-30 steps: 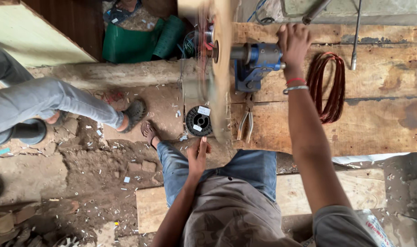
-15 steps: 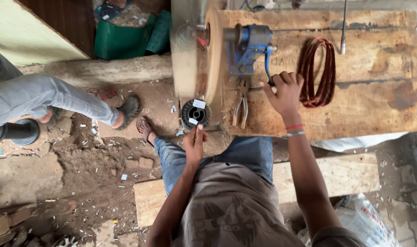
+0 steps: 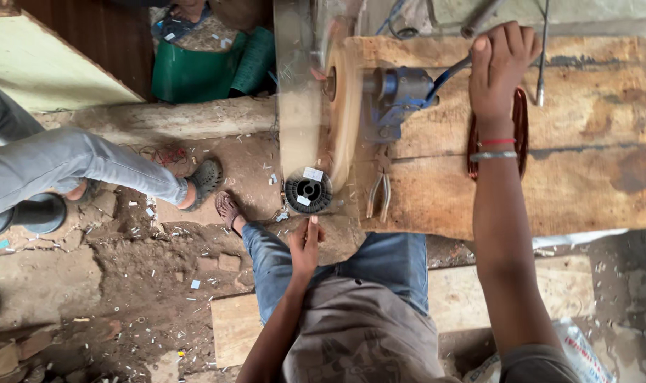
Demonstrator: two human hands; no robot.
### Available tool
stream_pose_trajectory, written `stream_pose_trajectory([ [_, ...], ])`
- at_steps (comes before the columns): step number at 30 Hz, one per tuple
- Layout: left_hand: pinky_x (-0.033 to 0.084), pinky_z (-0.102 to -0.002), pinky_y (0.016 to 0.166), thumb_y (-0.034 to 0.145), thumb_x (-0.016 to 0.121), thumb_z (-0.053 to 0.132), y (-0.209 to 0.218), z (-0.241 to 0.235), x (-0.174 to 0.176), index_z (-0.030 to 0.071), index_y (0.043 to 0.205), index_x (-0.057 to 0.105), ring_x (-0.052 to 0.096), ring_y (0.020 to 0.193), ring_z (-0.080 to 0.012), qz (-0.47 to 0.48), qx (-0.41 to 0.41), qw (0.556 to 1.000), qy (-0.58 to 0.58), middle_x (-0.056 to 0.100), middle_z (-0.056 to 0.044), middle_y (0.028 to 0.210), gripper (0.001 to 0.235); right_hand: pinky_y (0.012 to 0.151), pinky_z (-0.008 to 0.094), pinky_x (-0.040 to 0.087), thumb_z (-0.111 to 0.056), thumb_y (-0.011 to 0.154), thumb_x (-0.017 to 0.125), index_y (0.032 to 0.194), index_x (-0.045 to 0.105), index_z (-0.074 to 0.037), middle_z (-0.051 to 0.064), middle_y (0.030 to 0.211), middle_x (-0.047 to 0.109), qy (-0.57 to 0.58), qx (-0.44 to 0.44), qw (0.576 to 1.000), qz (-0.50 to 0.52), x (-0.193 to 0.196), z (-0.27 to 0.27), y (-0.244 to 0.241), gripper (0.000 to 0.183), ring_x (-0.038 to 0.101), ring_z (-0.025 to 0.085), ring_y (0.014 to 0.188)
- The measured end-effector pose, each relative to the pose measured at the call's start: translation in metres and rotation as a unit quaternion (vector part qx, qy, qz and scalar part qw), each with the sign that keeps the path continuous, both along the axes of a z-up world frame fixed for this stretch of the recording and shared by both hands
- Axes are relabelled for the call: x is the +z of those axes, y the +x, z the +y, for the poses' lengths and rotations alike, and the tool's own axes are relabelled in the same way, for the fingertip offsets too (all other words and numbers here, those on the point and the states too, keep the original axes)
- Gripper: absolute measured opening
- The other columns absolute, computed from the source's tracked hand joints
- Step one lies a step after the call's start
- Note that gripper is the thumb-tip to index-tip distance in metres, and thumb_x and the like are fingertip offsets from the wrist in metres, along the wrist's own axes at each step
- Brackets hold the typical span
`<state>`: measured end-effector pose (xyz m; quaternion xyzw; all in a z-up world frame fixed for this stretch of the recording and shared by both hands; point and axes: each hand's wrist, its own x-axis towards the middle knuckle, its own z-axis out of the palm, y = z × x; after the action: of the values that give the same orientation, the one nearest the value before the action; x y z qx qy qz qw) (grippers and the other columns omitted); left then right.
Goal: The person uses a manual winding machine to wind copper wire into coils, securing them with tape and removing them from the machine.
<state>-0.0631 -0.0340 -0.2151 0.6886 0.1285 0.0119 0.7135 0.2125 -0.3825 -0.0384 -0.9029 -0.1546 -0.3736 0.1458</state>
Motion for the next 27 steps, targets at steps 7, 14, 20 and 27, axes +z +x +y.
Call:
stream_pose_trajectory([
  [7,0.038,-0.028,0.054,0.108,0.055,0.028,-0.006,0.004,0.004,0.001,0.072,0.059,0.047,0.058,-0.0071,0.005,0.007,1.000,0.011,0.055,-0.002,0.061,0.045,0.110,0.058,0.030,-0.011,0.096,0.025,0.130,0.059,-0.007,0.017,0.130,0.053,-0.023,-0.067,0.991,0.117,-0.143,-0.017,0.076,0.048,0.045,0.035,0.125],
  [14,0.039,-0.028,0.054,0.108,0.056,0.027,-0.004,0.000,0.002,-0.001,0.075,0.059,0.047,0.057,-0.0082,-0.011,0.026,0.999,-0.017,0.056,-0.004,0.062,0.043,0.119,0.063,0.021,-0.021,0.101,0.029,0.138,0.063,-0.003,0.021,0.136,0.059,-0.015,-0.100,0.962,0.254,-0.208,-0.001,-0.009,0.053,0.047,0.038,0.131],
  [20,0.044,-0.028,0.054,0.107,0.055,0.028,-0.009,-0.002,0.002,0.000,0.075,0.061,0.054,0.057,-0.0078,-0.022,0.016,0.999,-0.027,0.061,-0.004,0.063,0.043,0.110,0.054,0.030,-0.045,0.098,0.068,0.103,0.071,-0.009,0.010,0.103,0.064,-0.088,-0.050,0.964,0.245,-0.106,0.018,-0.141,0.037,0.055,0.029,0.105],
  [27,0.040,-0.029,0.053,0.108,0.055,0.029,-0.011,0.002,0.001,0.000,0.073,0.059,0.049,0.056,-0.0083,-0.018,0.006,1.000,0.019,0.056,-0.004,0.061,0.046,0.108,0.045,0.034,-0.025,0.100,0.078,0.091,0.071,-0.015,0.000,0.098,0.063,-0.022,0.035,0.993,0.110,0.011,0.005,-0.143,0.016,0.056,0.023,0.106],
])
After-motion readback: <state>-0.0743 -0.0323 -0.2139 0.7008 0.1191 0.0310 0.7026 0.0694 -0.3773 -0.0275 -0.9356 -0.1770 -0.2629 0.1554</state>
